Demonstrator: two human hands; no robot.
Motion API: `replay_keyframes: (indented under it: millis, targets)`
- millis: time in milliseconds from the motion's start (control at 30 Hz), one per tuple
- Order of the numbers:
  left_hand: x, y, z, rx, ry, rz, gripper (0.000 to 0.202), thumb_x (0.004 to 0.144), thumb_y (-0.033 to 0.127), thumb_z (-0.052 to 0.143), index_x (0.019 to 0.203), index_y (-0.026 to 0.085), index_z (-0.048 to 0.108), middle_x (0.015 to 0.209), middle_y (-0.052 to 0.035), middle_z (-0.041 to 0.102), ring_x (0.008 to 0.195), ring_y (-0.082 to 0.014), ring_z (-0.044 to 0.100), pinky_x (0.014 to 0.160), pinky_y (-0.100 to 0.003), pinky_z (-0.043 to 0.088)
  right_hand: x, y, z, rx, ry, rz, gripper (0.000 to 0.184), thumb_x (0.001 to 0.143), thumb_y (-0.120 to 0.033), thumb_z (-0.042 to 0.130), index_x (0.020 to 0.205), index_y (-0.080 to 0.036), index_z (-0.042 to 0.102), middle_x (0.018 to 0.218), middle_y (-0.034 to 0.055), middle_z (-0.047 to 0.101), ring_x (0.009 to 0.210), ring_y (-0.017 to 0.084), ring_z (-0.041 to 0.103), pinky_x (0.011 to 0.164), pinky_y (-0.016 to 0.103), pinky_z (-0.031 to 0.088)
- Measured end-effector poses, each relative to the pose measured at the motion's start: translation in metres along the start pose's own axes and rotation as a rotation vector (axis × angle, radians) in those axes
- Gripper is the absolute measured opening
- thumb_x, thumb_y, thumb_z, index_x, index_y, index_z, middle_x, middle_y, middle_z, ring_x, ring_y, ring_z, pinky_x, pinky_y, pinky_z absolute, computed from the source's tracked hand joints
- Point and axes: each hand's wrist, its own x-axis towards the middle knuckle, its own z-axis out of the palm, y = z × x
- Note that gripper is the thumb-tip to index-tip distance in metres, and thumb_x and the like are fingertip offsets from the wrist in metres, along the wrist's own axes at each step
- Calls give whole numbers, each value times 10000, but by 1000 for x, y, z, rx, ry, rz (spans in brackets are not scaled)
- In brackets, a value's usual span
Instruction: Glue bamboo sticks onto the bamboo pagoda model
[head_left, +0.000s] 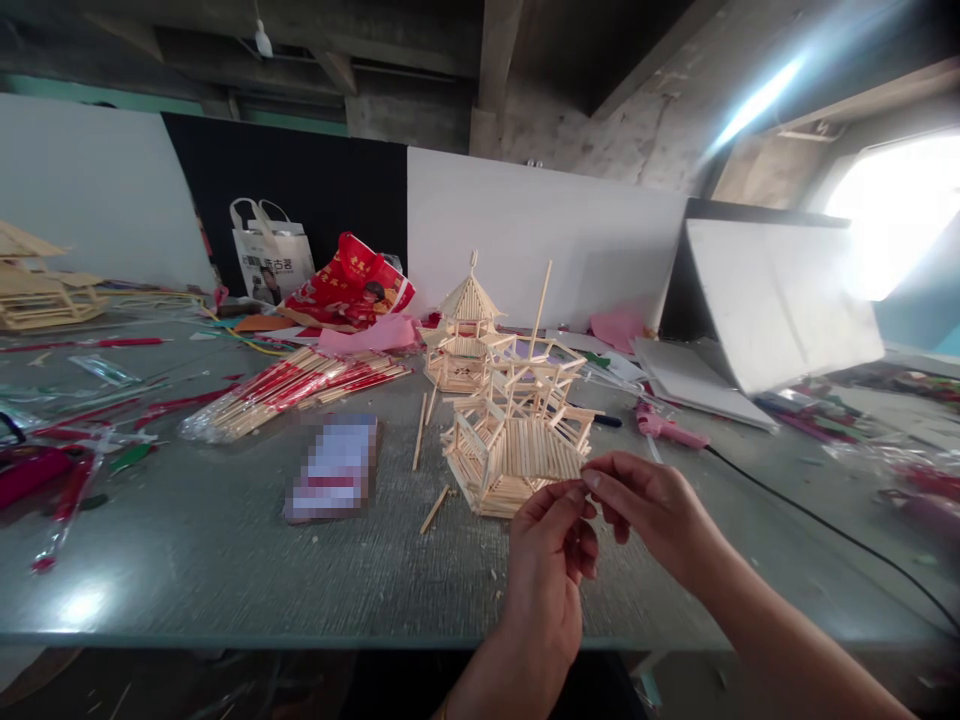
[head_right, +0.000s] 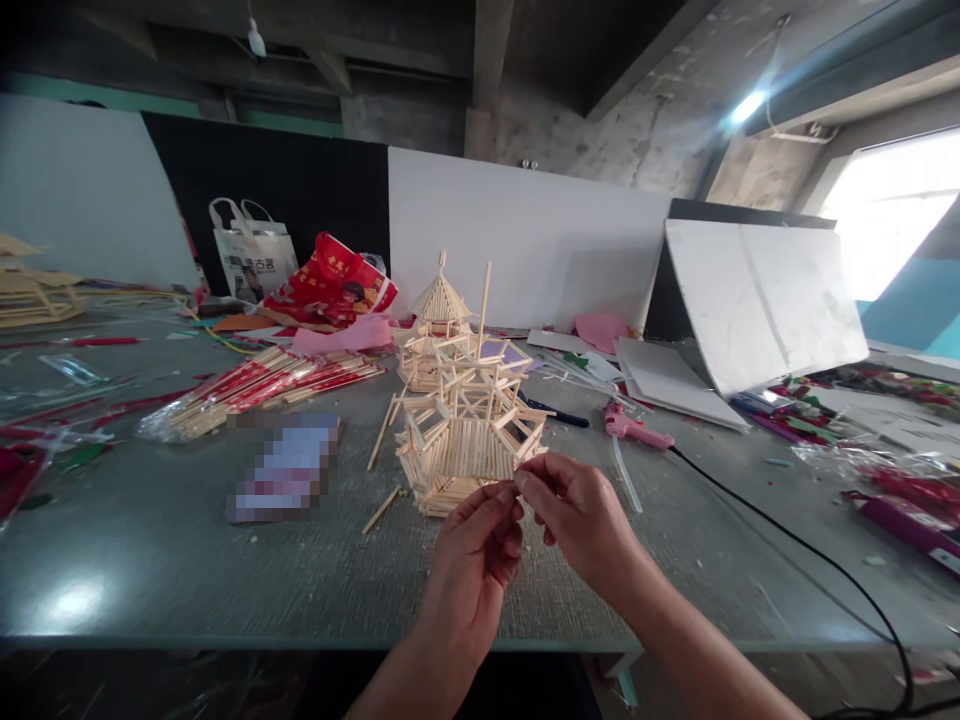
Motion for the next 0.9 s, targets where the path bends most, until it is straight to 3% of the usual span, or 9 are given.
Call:
replay_keyframes:
  millis: [900]
  targets:
    - [1,-2,-3,17,-8,3,140,707,204,699,710,110,595,615,17,559,409,-21,434,367,-138,252,2,3,2,-8,13,14,234,805,-391,563,798,-162,610,597,-30,552,455,67,464,406,174,392]
